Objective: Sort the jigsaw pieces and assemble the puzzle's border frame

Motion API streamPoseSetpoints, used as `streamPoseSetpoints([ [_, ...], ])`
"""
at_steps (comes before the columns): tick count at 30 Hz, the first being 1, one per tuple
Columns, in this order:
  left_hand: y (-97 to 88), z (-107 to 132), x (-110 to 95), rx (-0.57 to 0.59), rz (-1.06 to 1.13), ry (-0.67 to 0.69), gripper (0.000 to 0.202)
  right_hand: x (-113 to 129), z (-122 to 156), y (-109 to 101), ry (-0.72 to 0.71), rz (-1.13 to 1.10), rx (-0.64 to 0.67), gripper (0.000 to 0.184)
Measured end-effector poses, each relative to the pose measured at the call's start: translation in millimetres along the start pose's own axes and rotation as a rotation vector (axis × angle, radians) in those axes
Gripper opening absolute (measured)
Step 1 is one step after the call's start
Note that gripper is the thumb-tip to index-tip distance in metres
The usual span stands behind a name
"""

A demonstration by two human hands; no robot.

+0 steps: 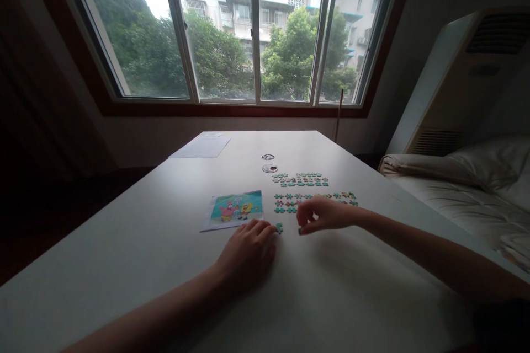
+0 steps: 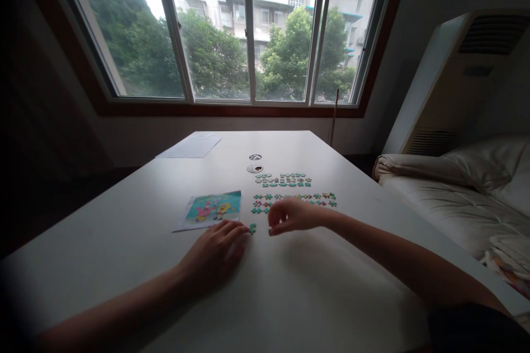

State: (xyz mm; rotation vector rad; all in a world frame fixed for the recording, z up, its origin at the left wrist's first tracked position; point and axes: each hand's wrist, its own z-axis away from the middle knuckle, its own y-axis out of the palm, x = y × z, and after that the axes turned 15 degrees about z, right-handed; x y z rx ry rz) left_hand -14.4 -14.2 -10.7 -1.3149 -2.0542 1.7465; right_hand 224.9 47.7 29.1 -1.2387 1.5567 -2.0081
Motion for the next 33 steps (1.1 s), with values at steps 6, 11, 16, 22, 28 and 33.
streamPoseSetpoints([
  [6, -2.3, -0.6, -4.6, 0.003, -0.002, 0.000, 0.025, 18.7, 10.2, 15.2, -0.018, 0.130, -0.049, 0.025],
  [11, -1.5, -1.0, -3.5, 0.009, -0.001, 0.004, 0.025, -26.9, -3.8, -18.0, 0.132, 0.325, -0.173, 0.025],
  [16, -5.3, -1.7, -5.7, 0.013, -0.004, 0.001, 0.025, -99.3, -21.2, -55.0, 0.476, 0.457, -0.163, 0.018],
  [22, -10.1, -3.4, -5.8, 0.017, -0.011, -0.009, 0.024, -139.1, -40.2, -56.8, 0.616, 0.454, -0.154, 0.031],
  [28, -8.5, -2.5, -3.4, 0.015, -0.008, -0.004, 0.025, -143.3, -52.7, -54.6, 0.609, 0.379, -0.098, 0.041],
  [33, -10.1, -1.0, -5.0, 0.018, -0.008, -0.013, 0.025, -142.7, -57.9, -58.5, 0.624, 0.305, -0.042, 0.039],
])
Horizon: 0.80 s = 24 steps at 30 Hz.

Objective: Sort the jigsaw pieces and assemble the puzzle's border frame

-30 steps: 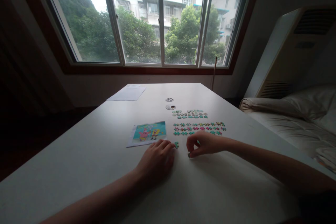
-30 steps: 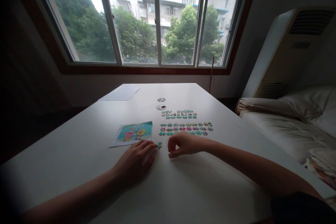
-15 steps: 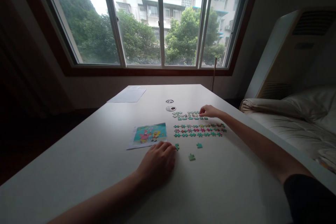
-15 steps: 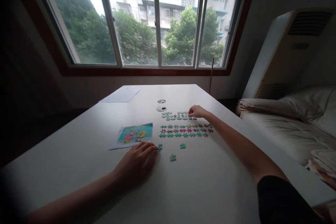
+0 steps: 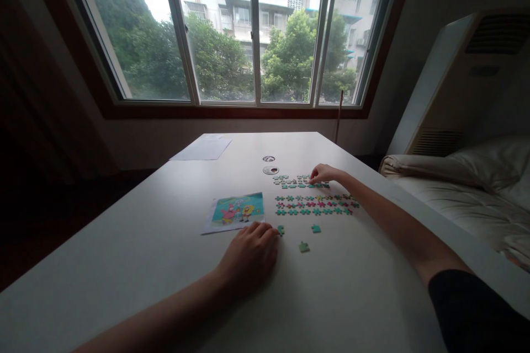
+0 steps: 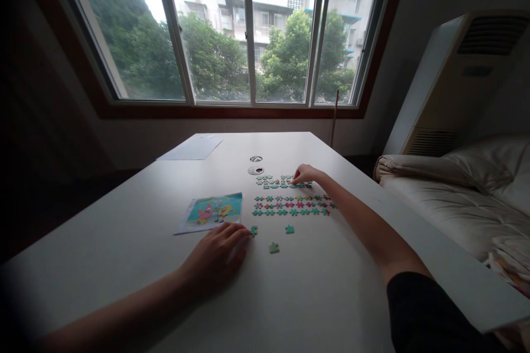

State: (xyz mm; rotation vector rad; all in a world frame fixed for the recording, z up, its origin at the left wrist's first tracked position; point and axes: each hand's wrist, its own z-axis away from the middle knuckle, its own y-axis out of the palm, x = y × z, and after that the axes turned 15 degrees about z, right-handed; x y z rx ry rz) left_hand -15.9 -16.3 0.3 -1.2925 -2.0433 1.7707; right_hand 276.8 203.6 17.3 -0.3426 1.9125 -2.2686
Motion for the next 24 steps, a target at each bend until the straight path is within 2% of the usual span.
streamPoseSetpoints([
  [4, 0.4, -0.6, 0.6, -0.002, -0.002, 0.003, 0.024, 1.4, -1.3, -4.0, 0.020, -0.043, 0.046, 0.033],
  [7, 0.1, -1.4, 1.0, 0.002, 0.001, 0.002, 0.024, 3.3, -0.5, -4.7, 0.032, -0.065, 0.033, 0.026],
  [10, -0.7, -0.9, 0.8, 0.006, 0.001, 0.000, 0.024, 7.3, 3.4, -3.8, 0.045, -0.066, -0.031, 0.023],
  [14, -1.3, 1.2, 1.0, -0.010, 0.001, 0.007, 0.025, 21.2, 20.6, -2.4, 0.020, -0.068, -0.195, 0.021],
  [18, 0.0, 1.8, 2.9, -0.017, 0.001, 0.019, 0.025, 50.8, 57.2, 5.4, -0.115, -0.128, -0.303, 0.022],
  [20, 1.5, 2.0, 3.4, -0.014, -0.002, 0.026, 0.025, 69.4, 82.1, 13.2, -0.237, -0.178, -0.264, 0.022],
  [22, 3.1, 2.8, 2.3, -0.004, -0.016, 0.027, 0.025, 87.5, 109.1, 21.7, -0.448, -0.332, -0.196, 0.022],
  [24, 4.3, 4.1, -0.7, 0.007, -0.038, 0.031, 0.023, 103.0, 134.6, 28.7, -0.537, -0.409, -0.174, 0.022],
])
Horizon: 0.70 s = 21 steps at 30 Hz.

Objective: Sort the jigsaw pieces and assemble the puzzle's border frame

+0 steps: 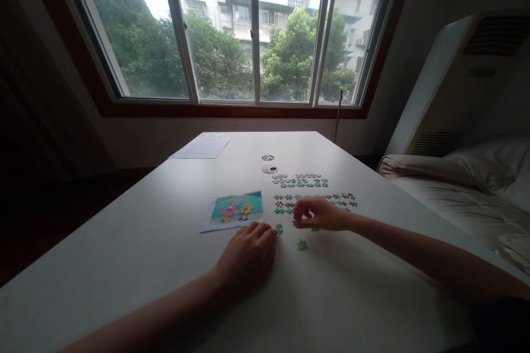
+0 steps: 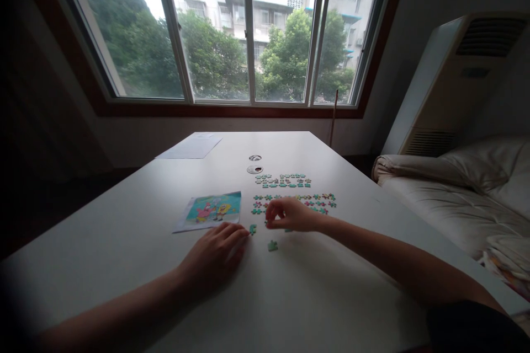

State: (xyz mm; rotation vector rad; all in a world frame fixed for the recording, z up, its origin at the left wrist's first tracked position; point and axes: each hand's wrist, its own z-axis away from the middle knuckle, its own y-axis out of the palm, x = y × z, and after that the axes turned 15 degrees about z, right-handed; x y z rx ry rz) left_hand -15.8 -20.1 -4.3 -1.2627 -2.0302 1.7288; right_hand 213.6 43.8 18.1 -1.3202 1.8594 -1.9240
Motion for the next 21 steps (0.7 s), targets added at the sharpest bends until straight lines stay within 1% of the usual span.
streamPoseSetpoints([
  [2, 0.4, 1.4, -4.0, 0.000, -0.019, 0.014, 0.022, 18.3, 12.6, 7.8, -0.029, -0.024, 0.035, 0.021],
  [4, 0.2, 2.7, -7.4, 0.000, -0.029, 0.028, 0.022, 30.4, 19.1, 12.3, -0.065, -0.031, 0.059, 0.019],
  [6, -0.6, 4.3, -8.7, 0.001, -0.033, 0.035, 0.021, 36.8, 20.2, 14.1, -0.117, -0.009, 0.066, 0.016],
  [8, -1.4, 6.7, -7.8, 0.007, -0.031, 0.037, 0.021, 38.9, 19.3, 14.2, -0.157, 0.039, 0.046, 0.017],
  [11, -2.2, 11.0, -4.9, -0.013, -0.017, 0.045, 0.021, 35.6, 22.7, 13.7, -0.157, 0.083, -0.035, 0.016],
  [14, -1.6, 13.4, -4.9, -0.029, 0.017, 0.075, 0.022, 25.6, 36.3, 15.9, -0.127, 0.095, -0.110, 0.013],
  [18, 0.4, 13.3, -14.5, 0.039, 0.065, 0.111, 0.023, 10.5, 58.7, 21.2, -0.104, 0.119, -0.142, 0.017],
  [21, 0.9, 15.3, -25.7, 0.104, 0.065, 0.132, 0.027, 7.6, 68.0, 24.1, -0.090, 0.144, -0.141, 0.022],
])
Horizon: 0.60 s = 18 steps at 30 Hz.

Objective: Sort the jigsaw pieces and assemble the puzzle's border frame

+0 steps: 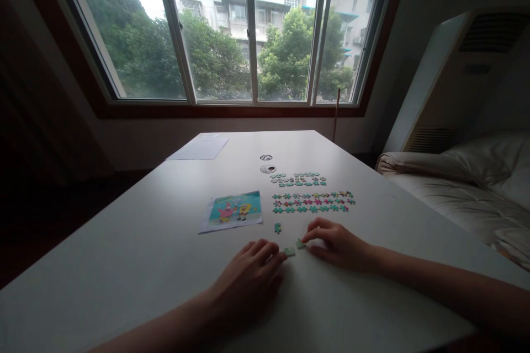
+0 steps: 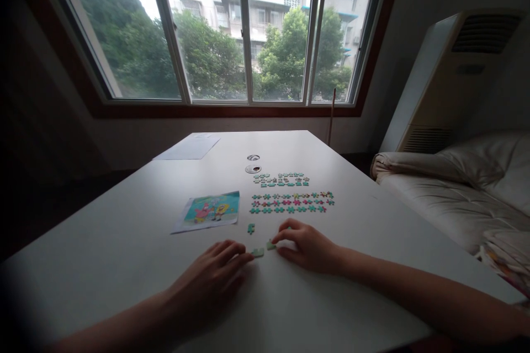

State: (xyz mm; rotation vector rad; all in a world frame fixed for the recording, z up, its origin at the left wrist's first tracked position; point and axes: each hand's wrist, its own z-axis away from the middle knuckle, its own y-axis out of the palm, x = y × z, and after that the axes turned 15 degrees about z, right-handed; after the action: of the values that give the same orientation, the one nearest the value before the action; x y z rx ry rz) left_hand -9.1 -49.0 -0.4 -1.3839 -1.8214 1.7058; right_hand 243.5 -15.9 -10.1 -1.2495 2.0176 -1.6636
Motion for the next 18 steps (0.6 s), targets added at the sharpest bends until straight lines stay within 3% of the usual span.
streamPoseSetpoints([
  [6, -2.4, 5.1, -12.9, 0.158, 0.046, 0.070, 0.047, 12.2, 4.4, -0.2, -0.042, 0.055, 0.053, 0.026],
  [12, 0.3, 8.3, -8.7, 0.110, 0.051, 0.078, 0.037, 10.2, 7.2, -13.1, -0.078, 0.113, 0.121, 0.017],
  [18, 0.2, 15.3, -2.3, 0.052, -0.010, 0.081, 0.038, 1.4, 8.3, -39.8, -0.127, 0.104, 0.287, 0.013],
])
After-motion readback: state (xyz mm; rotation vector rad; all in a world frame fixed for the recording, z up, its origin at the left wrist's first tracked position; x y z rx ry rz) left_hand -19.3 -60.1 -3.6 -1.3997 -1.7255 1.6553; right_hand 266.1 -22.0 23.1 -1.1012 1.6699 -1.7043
